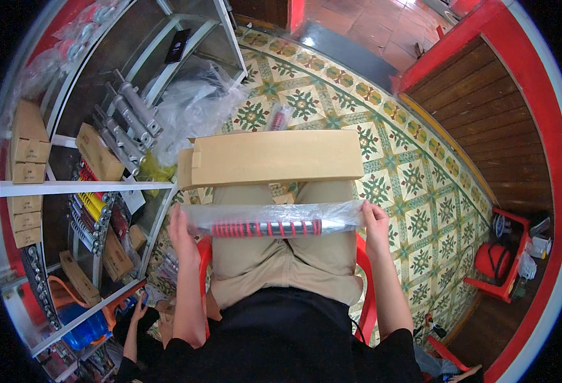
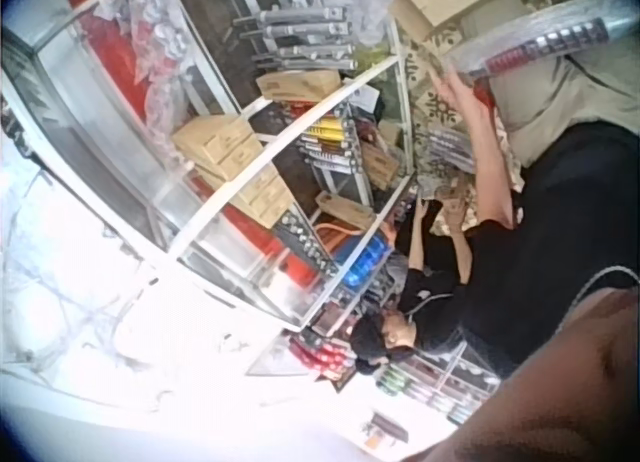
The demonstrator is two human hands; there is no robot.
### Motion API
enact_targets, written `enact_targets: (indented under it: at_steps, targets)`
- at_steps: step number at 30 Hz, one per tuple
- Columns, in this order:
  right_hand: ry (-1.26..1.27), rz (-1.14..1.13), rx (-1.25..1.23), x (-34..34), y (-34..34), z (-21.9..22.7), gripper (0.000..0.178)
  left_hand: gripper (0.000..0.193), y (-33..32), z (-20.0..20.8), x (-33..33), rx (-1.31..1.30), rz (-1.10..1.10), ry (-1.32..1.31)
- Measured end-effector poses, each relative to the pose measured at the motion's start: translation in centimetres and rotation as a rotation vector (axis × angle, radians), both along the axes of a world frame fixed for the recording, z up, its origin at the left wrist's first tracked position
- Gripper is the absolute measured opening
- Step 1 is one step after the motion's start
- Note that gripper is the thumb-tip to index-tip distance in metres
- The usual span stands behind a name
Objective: The person sits on a chair and packs red suspension springs into cardboard boxes. They remove a spring from plastic wrap, place it into a box, and then close the box flaps. The person repeats this process with multiple springs, occasionally placing finished boxes on a nearby shelf.
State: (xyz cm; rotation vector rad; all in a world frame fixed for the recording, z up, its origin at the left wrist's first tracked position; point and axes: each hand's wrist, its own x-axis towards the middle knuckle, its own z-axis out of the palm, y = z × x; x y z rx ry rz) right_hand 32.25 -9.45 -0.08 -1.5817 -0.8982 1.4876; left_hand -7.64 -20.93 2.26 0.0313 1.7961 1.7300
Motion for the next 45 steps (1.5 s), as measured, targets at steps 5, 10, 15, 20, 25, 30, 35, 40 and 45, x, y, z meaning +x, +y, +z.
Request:
enact_targets:
  at_steps: [5,10,15,20,25,30,35,40,45]
  targets:
    - [-0.019,-0.034,0.073,0.1,0.0,-1.0,0.029,0.025,-0.8,-0.3,-3.2,-0.127,-0.305,-0.137]
    - [-0.157,-0.012,0.136,-0.6,0.1,-0.5,0.031,0.025,-0.7,-1.1,-4.2,-0.133,-0.504,-0.039]
    - [-0.188,-0.011,0.074,-1.2,0.7,-0.5,0.031,0.028,-1.2,-2.8,-4.2,-0.093,-0.474,0.068]
    - [-0.206,0.018,-0.03,-0.5,0.5,-1.0,0.029,0.029,-1.0,-3.3,-4.2,-0.233,-0.487,0.308]
    - [-0.243,0.036,-0.153,0.0,0.5,-1.7,0.025,0.025,-0.3,-3.2,-4.9,-0.369,-0.575,0.432]
    - [-0.189,0.059,-0.257,0.2,0.5,-1.4,0.028,0.008,1.6,2.3,-3.0,-0.747,-0.633,0.867]
    - [-0.128,0.087,-0.297,0.3,0.5,-1.1,0.025,0.023,1.1,4.3,1.4,-0.322,-0.645,1.467]
    - [-0.127,0.098,-0.349,0.2,0.8,-0.9,0.022,0.045,2.3,4.0,6.6,0.004,-1.271,1.379]
    - [-0.228,-0.009,-0.159,1.5,0.3,-2.0,0.02,0.059,1.9,3.2,6.5,-0.057,-1.34,1.394]
